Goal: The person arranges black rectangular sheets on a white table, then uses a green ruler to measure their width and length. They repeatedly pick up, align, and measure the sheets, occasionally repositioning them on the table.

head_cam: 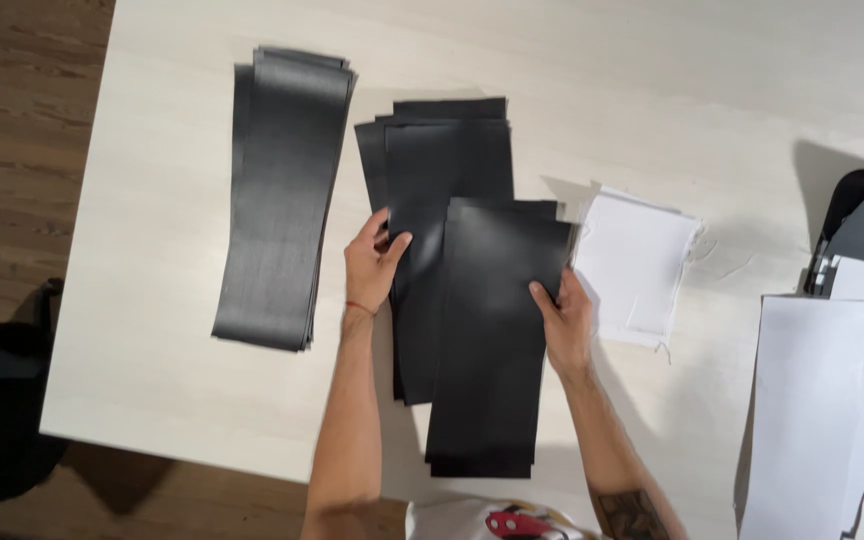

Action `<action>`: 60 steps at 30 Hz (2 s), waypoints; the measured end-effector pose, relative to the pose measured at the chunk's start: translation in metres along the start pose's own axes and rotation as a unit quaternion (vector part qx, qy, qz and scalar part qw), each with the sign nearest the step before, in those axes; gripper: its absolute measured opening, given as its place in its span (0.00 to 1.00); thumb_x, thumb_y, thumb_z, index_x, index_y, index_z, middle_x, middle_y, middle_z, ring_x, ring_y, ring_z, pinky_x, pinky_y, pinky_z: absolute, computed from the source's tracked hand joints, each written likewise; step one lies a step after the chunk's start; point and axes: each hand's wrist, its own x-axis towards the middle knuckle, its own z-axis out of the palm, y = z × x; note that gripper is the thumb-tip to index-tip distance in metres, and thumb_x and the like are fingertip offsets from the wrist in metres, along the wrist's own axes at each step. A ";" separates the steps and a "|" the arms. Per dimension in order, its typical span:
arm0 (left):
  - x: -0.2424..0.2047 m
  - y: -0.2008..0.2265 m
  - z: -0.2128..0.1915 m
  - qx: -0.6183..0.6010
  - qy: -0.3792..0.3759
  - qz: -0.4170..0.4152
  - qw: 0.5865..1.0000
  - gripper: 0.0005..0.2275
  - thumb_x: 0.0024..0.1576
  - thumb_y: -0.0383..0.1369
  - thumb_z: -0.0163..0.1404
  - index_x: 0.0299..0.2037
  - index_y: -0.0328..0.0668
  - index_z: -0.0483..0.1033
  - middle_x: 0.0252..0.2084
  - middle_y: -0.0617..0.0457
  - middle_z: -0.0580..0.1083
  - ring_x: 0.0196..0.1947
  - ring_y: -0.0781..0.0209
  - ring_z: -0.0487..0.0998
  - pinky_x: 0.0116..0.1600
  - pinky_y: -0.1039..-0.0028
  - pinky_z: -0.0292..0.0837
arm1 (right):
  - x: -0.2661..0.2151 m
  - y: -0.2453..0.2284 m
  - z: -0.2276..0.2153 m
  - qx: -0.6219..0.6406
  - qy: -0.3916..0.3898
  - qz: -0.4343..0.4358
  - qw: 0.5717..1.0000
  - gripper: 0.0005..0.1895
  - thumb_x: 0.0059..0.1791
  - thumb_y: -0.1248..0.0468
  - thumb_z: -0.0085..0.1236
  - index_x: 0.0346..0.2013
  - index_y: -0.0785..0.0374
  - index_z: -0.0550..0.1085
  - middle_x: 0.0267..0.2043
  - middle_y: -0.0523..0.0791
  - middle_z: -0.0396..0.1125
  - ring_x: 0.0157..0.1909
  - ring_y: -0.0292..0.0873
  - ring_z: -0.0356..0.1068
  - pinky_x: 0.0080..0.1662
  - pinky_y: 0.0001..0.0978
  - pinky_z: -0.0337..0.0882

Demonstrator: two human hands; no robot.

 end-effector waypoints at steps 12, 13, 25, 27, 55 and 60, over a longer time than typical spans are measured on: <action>-0.055 0.022 0.005 0.026 0.088 -0.058 0.994 0.31 0.49 0.50 0.83 0.64 0.62 0.86 0.44 0.43 0.89 0.47 0.49 0.92 0.47 0.64 0.91 | -0.041 0.063 -0.054 -0.019 -0.074 0.039 0.996 0.18 0.59 0.67 0.72 0.62 0.60 0.77 0.49 0.47 0.83 0.44 0.42 0.85 0.43 0.37 0.89; -0.057 0.009 0.008 0.026 0.090 -0.056 0.994 0.31 0.49 0.50 0.83 0.64 0.62 0.86 0.44 0.43 0.89 0.47 0.49 0.92 0.47 0.64 0.91 | -0.043 0.061 -0.054 -0.017 -0.075 0.037 0.996 0.18 0.59 0.67 0.72 0.62 0.60 0.77 0.49 0.47 0.83 0.44 0.42 0.85 0.43 0.37 0.89; -0.091 -0.014 0.016 0.026 0.201 -0.026 0.979 0.21 0.58 0.45 0.75 0.61 0.56 0.90 0.38 0.51 0.86 0.37 0.58 0.86 0.44 0.60 0.85 | -0.088 0.041 -0.092 -0.043 -0.051 -0.020 0.998 0.11 0.63 0.64 0.68 0.60 0.63 0.80 0.55 0.48 0.82 0.57 0.44 0.83 0.57 0.41 0.85; -0.112 0.014 0.017 0.027 0.198 0.074 0.977 0.32 0.66 0.38 0.71 0.81 0.54 0.74 0.54 0.37 0.87 0.50 0.42 0.89 0.54 0.56 0.90 | -0.092 0.038 -0.096 -0.026 -0.058 -0.011 0.998 0.11 0.63 0.64 0.68 0.59 0.64 0.81 0.53 0.48 0.81 0.55 0.41 0.80 0.57 0.41 0.85; -0.151 0.029 0.028 0.385 0.071 0.256 0.884 0.21 0.81 0.44 0.43 0.79 0.50 0.75 0.88 0.53 0.63 0.91 0.43 0.54 0.88 0.44 0.40 | -0.049 0.039 0.016 -0.425 -0.010 -0.151 0.893 0.44 0.66 0.45 0.62 0.91 0.59 0.58 0.52 0.52 0.66 0.48 0.57 0.77 0.42 0.52 0.82; -0.149 0.026 0.028 0.381 0.026 0.237 0.893 0.26 0.80 0.48 0.45 0.83 0.45 0.69 0.91 0.52 0.58 0.93 0.45 0.47 0.91 0.40 0.25 | -0.043 0.040 0.015 -0.471 -0.015 -0.166 0.866 0.42 0.63 0.44 0.66 0.87 0.60 0.65 0.46 0.50 0.67 0.41 0.58 0.77 0.34 0.52 0.81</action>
